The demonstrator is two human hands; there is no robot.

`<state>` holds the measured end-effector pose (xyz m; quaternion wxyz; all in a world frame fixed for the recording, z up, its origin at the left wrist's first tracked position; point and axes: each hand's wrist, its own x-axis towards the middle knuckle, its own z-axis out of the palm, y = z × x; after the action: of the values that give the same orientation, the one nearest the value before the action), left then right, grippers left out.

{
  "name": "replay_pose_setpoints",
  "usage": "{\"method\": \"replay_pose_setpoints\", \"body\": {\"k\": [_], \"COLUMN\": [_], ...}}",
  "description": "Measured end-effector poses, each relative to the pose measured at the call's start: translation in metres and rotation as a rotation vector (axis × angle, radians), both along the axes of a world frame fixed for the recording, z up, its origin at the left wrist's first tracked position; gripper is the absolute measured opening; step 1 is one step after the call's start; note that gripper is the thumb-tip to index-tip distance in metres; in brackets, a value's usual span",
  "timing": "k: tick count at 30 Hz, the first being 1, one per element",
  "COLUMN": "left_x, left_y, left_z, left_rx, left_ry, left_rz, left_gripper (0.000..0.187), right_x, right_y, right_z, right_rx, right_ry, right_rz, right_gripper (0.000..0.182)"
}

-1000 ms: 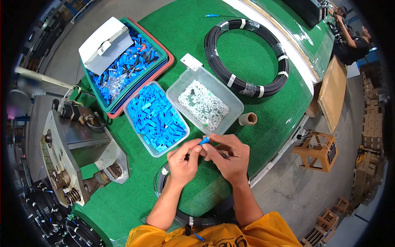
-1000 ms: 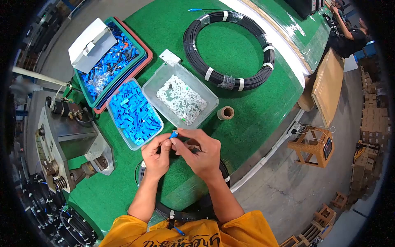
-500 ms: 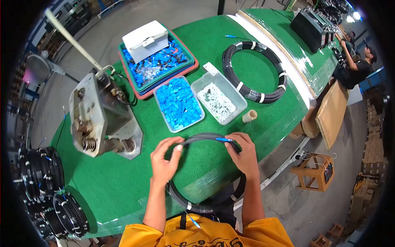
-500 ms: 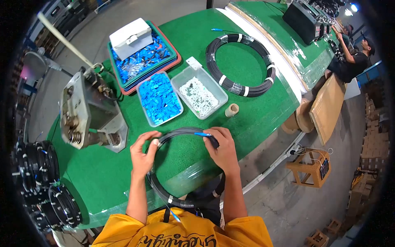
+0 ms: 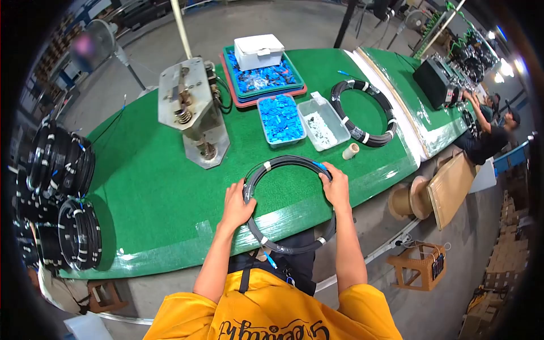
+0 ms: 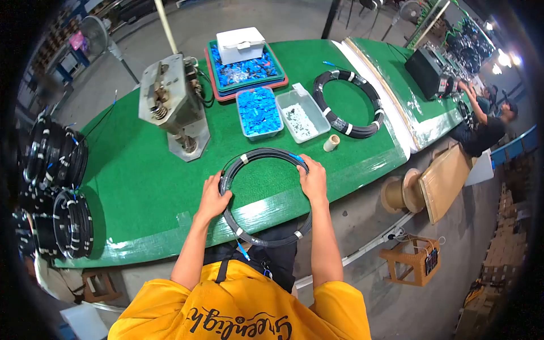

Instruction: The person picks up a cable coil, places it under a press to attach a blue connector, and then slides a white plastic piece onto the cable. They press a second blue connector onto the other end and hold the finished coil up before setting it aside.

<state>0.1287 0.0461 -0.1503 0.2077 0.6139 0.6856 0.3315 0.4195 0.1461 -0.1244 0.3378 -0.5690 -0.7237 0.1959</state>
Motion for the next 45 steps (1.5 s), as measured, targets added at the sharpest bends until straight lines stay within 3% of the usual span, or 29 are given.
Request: {"method": "replay_pose_setpoints", "body": {"k": [4,11,20,23,26,28,32,35,37,39,41,43,45], "left_x": [-0.01,-0.06,-0.108,-0.115,-0.115,-0.114,-0.117,-0.12,-0.117,-0.115,-0.118,-0.133,-0.135], "left_y": [-0.008,0.001,0.001,-0.01,-0.023,-0.032,-0.045,-0.05,-0.05,-0.054,-0.053,-0.046,-0.038], "left_z": [0.012,0.043,0.11,0.109,0.106,0.107,0.107,0.11,0.109,0.11,0.118,0.12,0.127], "left_rx": [-0.023,0.261,0.323,0.385,0.491,0.501,0.472,0.498,0.564,0.465,0.468,0.113,0.199], "left_ry": [-0.209,-0.192,-0.192,-0.189,-0.197,-0.235,-0.275,-0.257,-0.208,-0.587,-0.583,-0.552,-0.467], "left_rz": [0.048,0.015,0.013,-0.008,-0.018,0.003,0.034,0.061,0.087,0.18,0.247,0.2,0.196], "left_gripper": [0.063,0.066,0.067,0.065,0.061,0.058,0.055,0.058,0.052,0.047,0.043,0.041,0.04], "right_x": [-0.014,-0.062,-0.12,-0.128,-0.124,-0.122,-0.111,-0.108,-0.129,-0.136,-0.137,-0.143,-0.144], "right_y": [-0.013,-0.027,-0.04,-0.052,-0.058,-0.059,-0.051,-0.039,-0.045,-0.036,-0.04,-0.045,-0.051], "right_z": [0.005,0.026,0.034,0.028,0.03,0.045,0.062,0.046,0.051,0.035,0.031,0.044,0.067], "right_rx": [-0.035,0.114,0.253,0.243,0.197,0.069,-0.164,-0.344,-0.288,-0.219,-0.235,-0.212,-0.175], "right_ry": [0.166,0.346,0.555,0.592,0.731,0.867,1.02,0.72,0.751,0.756,0.878,0.87,0.862], "right_rz": [-0.024,-0.042,-0.116,-0.116,-0.016,0.08,0.235,0.395,0.178,0.137,0.154,0.189,0.21], "right_gripper": [0.028,0.026,0.027,0.028,0.049,0.073,0.081,0.046,0.032,0.037,0.036,0.036,0.037]}}
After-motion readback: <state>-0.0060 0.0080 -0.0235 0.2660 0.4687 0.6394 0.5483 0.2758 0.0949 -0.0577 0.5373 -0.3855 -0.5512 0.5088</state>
